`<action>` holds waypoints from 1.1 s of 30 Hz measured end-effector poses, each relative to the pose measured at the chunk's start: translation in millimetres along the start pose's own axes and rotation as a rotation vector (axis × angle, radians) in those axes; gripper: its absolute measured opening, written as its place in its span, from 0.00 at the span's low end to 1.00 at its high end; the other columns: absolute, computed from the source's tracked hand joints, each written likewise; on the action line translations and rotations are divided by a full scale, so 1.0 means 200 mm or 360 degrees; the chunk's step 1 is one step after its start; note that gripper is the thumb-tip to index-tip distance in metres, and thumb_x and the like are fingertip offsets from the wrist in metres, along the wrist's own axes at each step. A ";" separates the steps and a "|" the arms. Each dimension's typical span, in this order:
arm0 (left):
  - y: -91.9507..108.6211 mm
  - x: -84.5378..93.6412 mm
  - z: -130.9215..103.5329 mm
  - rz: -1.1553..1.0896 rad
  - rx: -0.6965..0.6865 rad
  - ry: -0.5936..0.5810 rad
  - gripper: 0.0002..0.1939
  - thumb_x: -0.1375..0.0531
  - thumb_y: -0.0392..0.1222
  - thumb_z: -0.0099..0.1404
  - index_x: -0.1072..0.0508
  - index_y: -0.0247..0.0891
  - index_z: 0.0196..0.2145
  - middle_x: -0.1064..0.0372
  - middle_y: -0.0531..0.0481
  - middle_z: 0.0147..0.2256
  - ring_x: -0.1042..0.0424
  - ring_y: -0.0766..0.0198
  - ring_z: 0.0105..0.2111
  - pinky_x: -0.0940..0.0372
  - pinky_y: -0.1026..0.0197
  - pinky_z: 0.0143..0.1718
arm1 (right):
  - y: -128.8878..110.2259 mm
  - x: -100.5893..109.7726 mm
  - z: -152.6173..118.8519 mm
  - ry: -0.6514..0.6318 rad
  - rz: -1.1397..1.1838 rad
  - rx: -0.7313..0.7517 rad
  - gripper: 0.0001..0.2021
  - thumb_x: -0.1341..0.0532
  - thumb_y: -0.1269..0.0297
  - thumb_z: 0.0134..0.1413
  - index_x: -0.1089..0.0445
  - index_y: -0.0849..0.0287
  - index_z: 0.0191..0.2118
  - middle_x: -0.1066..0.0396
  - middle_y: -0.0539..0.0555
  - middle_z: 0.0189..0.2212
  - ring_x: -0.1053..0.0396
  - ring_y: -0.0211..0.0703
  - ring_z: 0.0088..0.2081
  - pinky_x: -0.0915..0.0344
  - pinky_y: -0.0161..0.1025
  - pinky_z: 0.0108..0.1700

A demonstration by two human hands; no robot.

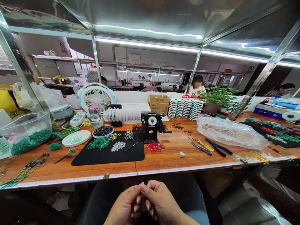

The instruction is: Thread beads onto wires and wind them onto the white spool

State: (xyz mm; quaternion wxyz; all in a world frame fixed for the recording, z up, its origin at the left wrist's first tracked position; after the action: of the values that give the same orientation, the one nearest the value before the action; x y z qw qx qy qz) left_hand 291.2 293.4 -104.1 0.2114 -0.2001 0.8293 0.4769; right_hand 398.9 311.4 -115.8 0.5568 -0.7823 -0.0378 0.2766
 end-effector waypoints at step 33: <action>-0.03 0.15 0.00 0.0518 0.0043 -0.0236 0.25 0.33 0.59 0.42 0.40 0.37 0.16 0.50 0.61 0.10 0.58 0.77 0.11 0.66 0.67 0.16 | -0.09 0.03 -0.04 0.0097 -0.0403 0.0148 0.18 0.33 0.53 0.40 0.29 0.65 0.29 0.33 0.52 0.24 0.38 0.36 0.25 0.42 0.35 0.30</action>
State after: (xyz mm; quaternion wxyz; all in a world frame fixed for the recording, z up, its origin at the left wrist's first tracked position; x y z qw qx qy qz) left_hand 269.9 287.9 -124.1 0.1947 -0.0246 0.8392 0.5072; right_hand 411.7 313.7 -100.7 0.6239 -0.7526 -0.1065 0.1817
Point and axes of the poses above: each hand's wrist, its own z-axis towards the middle knuckle, its own x-axis out of the back of the hand, y = z × x, the point moved 2 cm from there along z, towards the middle knuckle
